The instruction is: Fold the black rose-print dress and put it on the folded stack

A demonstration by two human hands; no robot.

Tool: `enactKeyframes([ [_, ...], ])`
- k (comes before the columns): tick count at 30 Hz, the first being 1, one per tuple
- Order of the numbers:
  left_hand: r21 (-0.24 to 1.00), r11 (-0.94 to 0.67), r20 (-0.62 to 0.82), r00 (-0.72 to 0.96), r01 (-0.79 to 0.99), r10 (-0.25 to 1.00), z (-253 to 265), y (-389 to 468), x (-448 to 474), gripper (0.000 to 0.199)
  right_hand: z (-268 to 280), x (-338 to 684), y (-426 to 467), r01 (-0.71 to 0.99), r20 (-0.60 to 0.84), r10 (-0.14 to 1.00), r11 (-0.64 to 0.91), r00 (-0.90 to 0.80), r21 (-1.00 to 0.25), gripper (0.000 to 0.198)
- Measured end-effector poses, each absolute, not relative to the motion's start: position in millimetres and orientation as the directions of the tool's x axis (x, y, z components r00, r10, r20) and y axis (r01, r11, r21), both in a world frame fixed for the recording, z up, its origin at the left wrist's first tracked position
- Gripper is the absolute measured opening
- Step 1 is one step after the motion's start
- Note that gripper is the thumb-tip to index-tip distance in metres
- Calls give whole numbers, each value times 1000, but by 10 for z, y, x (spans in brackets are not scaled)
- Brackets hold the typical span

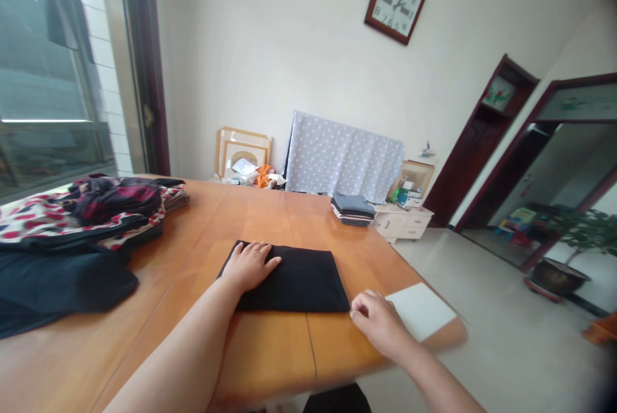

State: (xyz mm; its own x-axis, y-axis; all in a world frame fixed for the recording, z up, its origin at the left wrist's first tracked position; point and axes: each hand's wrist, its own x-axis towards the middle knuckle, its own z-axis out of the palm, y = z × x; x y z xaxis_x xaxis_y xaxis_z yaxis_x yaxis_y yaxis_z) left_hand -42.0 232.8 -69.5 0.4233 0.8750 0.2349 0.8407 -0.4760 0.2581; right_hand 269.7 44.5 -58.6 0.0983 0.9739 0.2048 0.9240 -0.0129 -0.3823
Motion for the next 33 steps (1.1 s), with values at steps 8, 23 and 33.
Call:
enactKeyframes([
  [8,259,-487,270,422,834,866,-725,2318,-415,68,-219,2223,895,789,355,928,137,109,-599,39],
  [23,207,-475,240,426,855,872,-755,2355,-401,64,-586,1552,1773,964,37,999,34,-25,-262,83],
  [33,236,-460,252,403,856,880,-753,2330,-390,65,-688,1905,1627,970,16,998,-60,66,-236,88],
])
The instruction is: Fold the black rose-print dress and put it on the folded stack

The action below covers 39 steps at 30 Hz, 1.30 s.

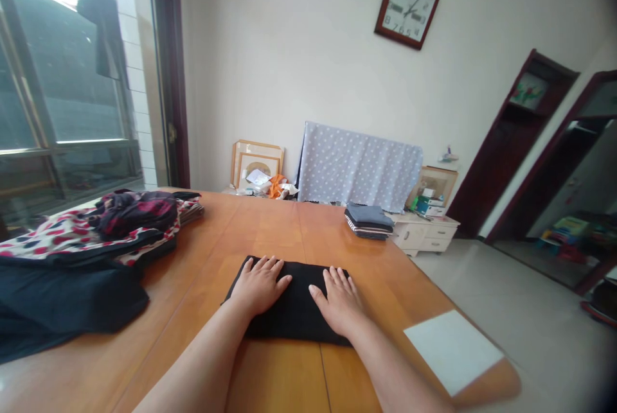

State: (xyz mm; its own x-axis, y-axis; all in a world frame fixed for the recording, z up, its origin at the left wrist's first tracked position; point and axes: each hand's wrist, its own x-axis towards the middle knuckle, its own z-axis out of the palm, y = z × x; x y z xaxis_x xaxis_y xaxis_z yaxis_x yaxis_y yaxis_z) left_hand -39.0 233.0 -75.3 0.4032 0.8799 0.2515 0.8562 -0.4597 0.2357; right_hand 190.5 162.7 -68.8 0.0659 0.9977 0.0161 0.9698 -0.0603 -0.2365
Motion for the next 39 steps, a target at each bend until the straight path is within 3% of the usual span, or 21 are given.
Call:
enactKeyframes([
  [4,359,-467,267,391,808,881,-716,2361,-439,64,-672,1879,1627,969,4,997,-73,76,-238,87],
  [7,584,-411,279,302,701,912,-688,2436,-524,65,-653,1877,1614,965,-1,996,-82,85,-251,87],
  [10,830,-292,257,138,475,956,-683,2518,-611,64,-643,1885,1603,962,-3,997,-74,76,-263,87],
  [13,966,-216,219,-2,142,976,-705,2570,-676,61,-642,1890,1599,961,-12,997,-72,72,-266,87],
  [18,940,-162,124,-141,-299,982,-758,2620,-765,57,-672,1891,1606,964,-12,997,-82,81,-254,87],
  [26,875,-52,-91,-269,-480,959,-642,2655,-955,66,-773,1920,1666,971,8,997,-72,76,-229,87],
  [30,908,-149,-28,-412,-391,911,-574,2628,-1007,67,-802,1935,1681,973,10,997,-75,79,-216,86],
  [33,957,-241,160,-406,-158,900,-563,2586,-947,59,-808,1948,1685,974,-1,997,-78,80,-214,87],
  [36,919,-330,375,-217,216,901,-570,2514,-835,44,-788,1954,1709,967,-17,997,-76,74,-242,86],
  [39,743,-408,453,51,531,890,-590,2430,-741,35,-728,1931,1799,957,24,997,-69,79,-282,76],
])
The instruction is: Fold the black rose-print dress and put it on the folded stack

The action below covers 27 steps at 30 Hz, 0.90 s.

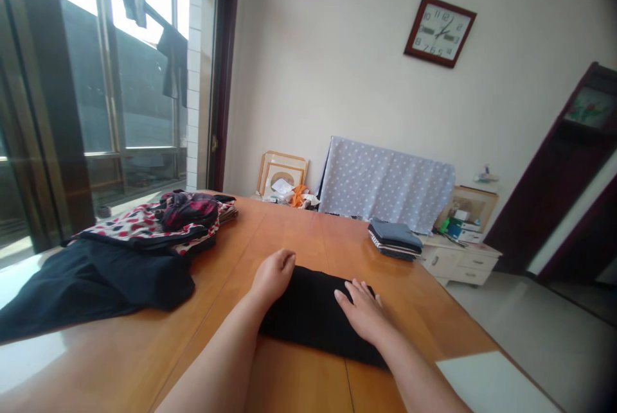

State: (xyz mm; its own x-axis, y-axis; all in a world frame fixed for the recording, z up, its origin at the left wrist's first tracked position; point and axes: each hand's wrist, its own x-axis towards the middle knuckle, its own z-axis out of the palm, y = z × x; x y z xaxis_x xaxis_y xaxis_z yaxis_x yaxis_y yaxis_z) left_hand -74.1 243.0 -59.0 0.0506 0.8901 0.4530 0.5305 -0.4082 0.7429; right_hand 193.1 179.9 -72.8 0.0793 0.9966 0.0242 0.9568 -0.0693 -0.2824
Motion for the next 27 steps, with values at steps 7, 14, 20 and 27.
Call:
enactKeyframes([
  [7,416,-493,312,389,764,867,-668,2359,-680,39,-572,1852,2220,964,213,977,58,-2,-258,36],
  [14,423,-483,276,398,767,875,-681,2356,-668,46,-567,1877,2360,976,190,982,23,19,-215,13],
  [20,491,-489,290,395,721,872,-717,2359,-646,40,-630,1915,2336,972,255,963,-25,86,-233,16],
  [27,433,-477,255,403,765,879,-736,2368,-611,49,-508,1743,2284,980,344,939,60,9,-189,16],
])
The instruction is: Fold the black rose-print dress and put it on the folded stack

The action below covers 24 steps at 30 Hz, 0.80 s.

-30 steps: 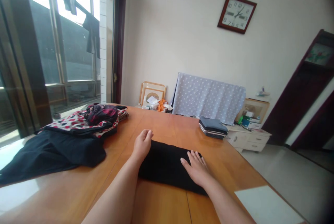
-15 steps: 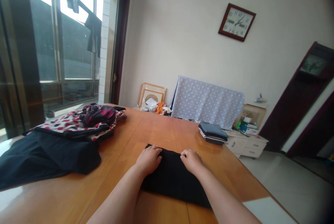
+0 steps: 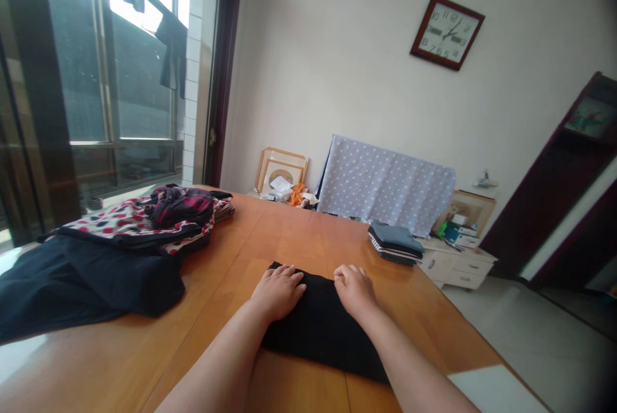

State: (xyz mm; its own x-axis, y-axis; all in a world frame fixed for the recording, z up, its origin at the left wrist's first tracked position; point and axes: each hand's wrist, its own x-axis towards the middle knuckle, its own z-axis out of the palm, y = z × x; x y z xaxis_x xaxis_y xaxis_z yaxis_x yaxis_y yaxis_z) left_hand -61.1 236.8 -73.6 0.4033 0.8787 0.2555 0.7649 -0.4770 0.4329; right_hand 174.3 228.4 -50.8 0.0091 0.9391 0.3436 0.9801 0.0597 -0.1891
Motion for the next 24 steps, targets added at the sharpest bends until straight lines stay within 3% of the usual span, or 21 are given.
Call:
enactKeyframes([
  [4,419,-478,263,401,772,878,-746,2372,-608,50,-528,1626,2218,941,322,938,218,-130,-257,21],
  [7,434,-469,263,390,769,883,-739,2367,-607,49,-609,1600,2195,925,256,958,212,-132,-316,19],
  [14,463,-475,293,376,748,879,-718,2350,-629,49,-641,1618,2212,908,274,955,209,-111,-363,17],
  [17,483,-471,315,356,738,880,-714,2339,-636,48,-596,1691,2208,863,248,961,228,-124,-451,20],
  [20,521,-474,345,332,710,878,-691,2326,-633,45,-547,1884,2191,806,252,966,195,-60,-559,26],
  [24,545,-496,365,341,676,866,-627,2296,-623,39,-505,2271,2138,807,260,962,86,86,-584,26],
])
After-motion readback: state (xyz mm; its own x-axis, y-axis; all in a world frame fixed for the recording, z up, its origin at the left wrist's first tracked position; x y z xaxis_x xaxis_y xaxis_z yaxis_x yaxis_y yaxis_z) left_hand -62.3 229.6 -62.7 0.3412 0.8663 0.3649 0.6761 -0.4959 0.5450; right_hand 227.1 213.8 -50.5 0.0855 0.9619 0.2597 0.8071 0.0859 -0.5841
